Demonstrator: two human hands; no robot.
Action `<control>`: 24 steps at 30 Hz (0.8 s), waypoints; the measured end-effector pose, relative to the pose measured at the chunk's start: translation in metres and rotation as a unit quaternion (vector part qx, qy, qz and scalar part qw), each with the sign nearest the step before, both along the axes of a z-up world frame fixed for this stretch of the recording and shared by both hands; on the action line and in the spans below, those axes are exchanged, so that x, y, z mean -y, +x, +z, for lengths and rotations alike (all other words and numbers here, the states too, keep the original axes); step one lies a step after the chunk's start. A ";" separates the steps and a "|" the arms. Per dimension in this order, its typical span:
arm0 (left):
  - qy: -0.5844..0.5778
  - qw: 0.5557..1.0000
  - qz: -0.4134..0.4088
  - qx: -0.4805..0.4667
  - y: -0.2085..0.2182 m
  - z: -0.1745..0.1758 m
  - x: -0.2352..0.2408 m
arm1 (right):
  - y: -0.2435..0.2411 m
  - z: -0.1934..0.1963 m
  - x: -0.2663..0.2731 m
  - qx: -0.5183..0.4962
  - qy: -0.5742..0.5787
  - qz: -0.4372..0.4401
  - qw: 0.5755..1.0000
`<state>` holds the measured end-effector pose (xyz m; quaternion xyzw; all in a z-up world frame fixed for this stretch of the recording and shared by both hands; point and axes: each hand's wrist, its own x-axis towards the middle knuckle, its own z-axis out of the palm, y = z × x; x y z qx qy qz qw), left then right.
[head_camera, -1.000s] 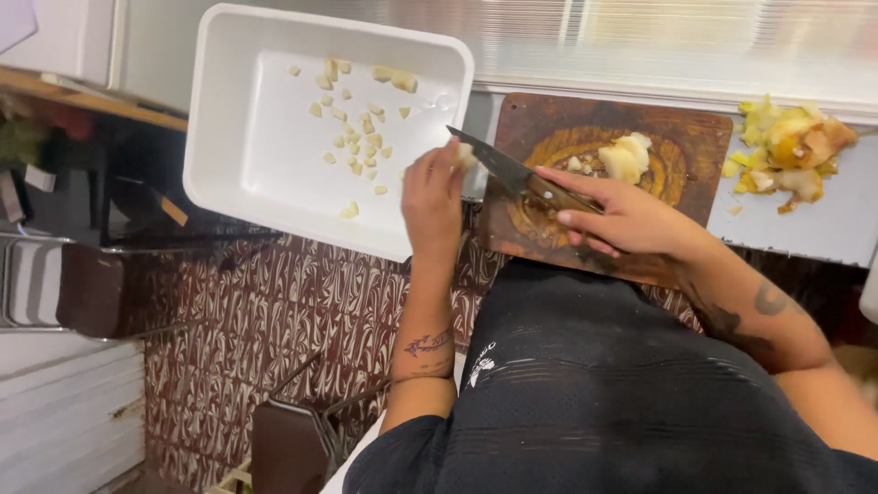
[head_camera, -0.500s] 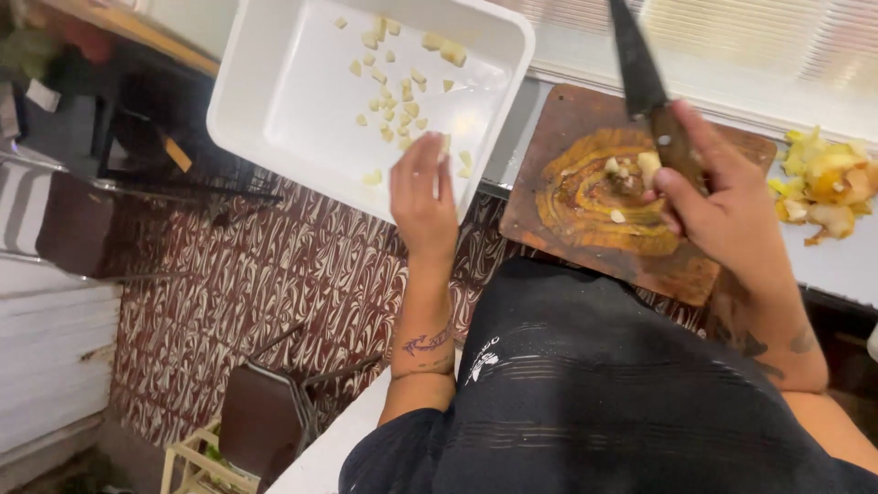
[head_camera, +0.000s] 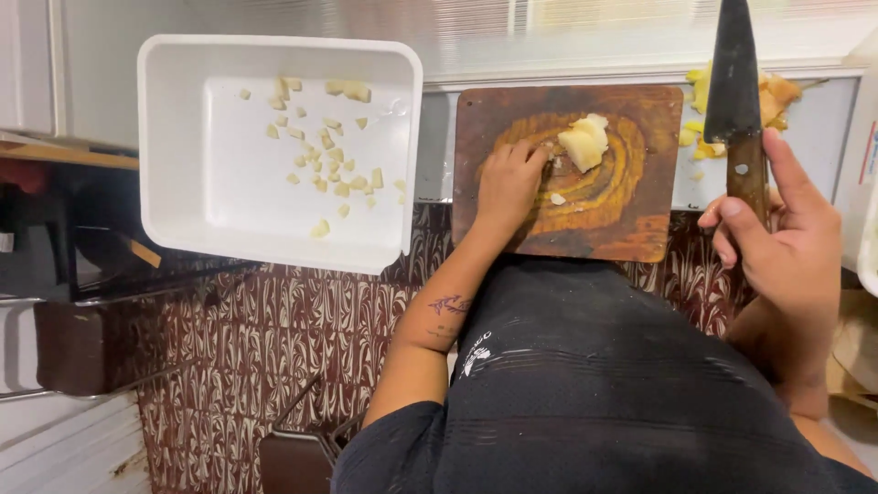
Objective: Peeling and dicing pears on a wooden cutting board using a knife.
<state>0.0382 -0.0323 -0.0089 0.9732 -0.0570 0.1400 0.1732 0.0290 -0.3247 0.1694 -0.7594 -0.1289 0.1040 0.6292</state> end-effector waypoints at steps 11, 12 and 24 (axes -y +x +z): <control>0.056 0.930 0.345 0.117 -0.101 0.134 -0.109 | 0.003 -0.027 0.004 -0.017 -0.029 0.054 0.998; 0.054 0.930 0.343 0.124 -0.104 0.134 -0.110 | 0.004 -0.027 0.001 -0.023 -0.034 0.060 0.997; 0.005 0.996 -0.078 0.046 -0.035 0.006 0.012 | 0.001 -0.009 -0.008 -0.044 -0.067 0.050 0.996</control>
